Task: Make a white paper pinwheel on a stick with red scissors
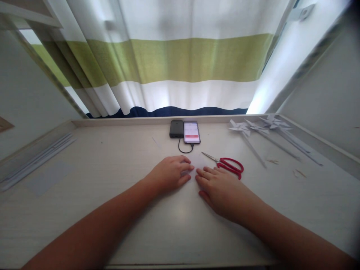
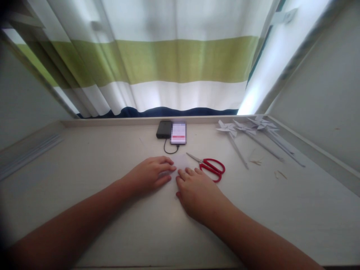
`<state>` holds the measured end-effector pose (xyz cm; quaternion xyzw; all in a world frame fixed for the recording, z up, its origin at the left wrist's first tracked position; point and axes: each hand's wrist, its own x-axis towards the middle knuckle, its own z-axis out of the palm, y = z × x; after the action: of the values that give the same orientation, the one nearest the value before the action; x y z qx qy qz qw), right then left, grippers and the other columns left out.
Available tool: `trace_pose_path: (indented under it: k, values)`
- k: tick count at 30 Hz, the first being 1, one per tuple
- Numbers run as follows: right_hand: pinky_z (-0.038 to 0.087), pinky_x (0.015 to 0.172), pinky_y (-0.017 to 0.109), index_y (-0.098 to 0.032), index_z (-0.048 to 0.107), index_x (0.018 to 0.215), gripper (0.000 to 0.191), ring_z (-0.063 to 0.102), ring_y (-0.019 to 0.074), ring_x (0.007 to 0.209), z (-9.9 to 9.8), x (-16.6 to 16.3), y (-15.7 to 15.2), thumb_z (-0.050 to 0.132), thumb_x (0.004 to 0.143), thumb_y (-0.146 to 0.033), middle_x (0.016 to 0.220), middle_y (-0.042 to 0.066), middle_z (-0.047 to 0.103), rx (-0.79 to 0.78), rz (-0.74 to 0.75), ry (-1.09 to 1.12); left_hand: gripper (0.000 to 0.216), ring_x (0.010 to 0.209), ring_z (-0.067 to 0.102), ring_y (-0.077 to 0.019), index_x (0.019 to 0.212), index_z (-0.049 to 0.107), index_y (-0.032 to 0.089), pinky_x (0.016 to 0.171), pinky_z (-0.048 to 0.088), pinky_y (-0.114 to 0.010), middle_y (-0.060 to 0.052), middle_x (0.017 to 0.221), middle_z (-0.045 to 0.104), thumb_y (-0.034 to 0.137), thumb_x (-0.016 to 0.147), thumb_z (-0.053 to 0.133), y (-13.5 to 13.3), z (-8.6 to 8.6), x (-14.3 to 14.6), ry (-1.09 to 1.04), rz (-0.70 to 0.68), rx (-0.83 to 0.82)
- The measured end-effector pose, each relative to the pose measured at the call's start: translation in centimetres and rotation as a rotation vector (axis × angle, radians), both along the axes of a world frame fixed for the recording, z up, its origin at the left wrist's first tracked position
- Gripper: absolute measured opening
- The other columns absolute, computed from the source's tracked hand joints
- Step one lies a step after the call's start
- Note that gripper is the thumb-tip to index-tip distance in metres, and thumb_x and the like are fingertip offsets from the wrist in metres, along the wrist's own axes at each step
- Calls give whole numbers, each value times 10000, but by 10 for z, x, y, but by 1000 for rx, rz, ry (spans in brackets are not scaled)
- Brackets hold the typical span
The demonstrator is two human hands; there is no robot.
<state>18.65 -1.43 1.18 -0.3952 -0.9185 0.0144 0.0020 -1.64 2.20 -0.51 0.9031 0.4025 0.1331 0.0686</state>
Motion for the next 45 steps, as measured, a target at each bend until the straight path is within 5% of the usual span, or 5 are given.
trace_pose_path:
  k: [15, 45]
  values:
    - [387, 1033, 561, -175, 607, 1246, 436, 431, 387, 1294, 0, 13, -3, 562, 871, -392, 1387, 157, 506, -32, 26, 37, 327, 1083, 578, -209, 1190, 637, 273, 993, 443, -379, -38, 1232, 598, 349, 895, 521, 0, 0, 0, 14, -7, -28]
    - [427, 981, 521, -256, 649, 1199, 384, 510, 350, 1220, 2, 24, 7, 559, 870, -433, 1348, 96, 560, -102, 69, 78, 309, 1164, 514, -248, 1162, 650, 269, 1025, 404, -446, -65, 1228, 587, 362, 894, 526, -4, 2, 1, 48, -27, -28]
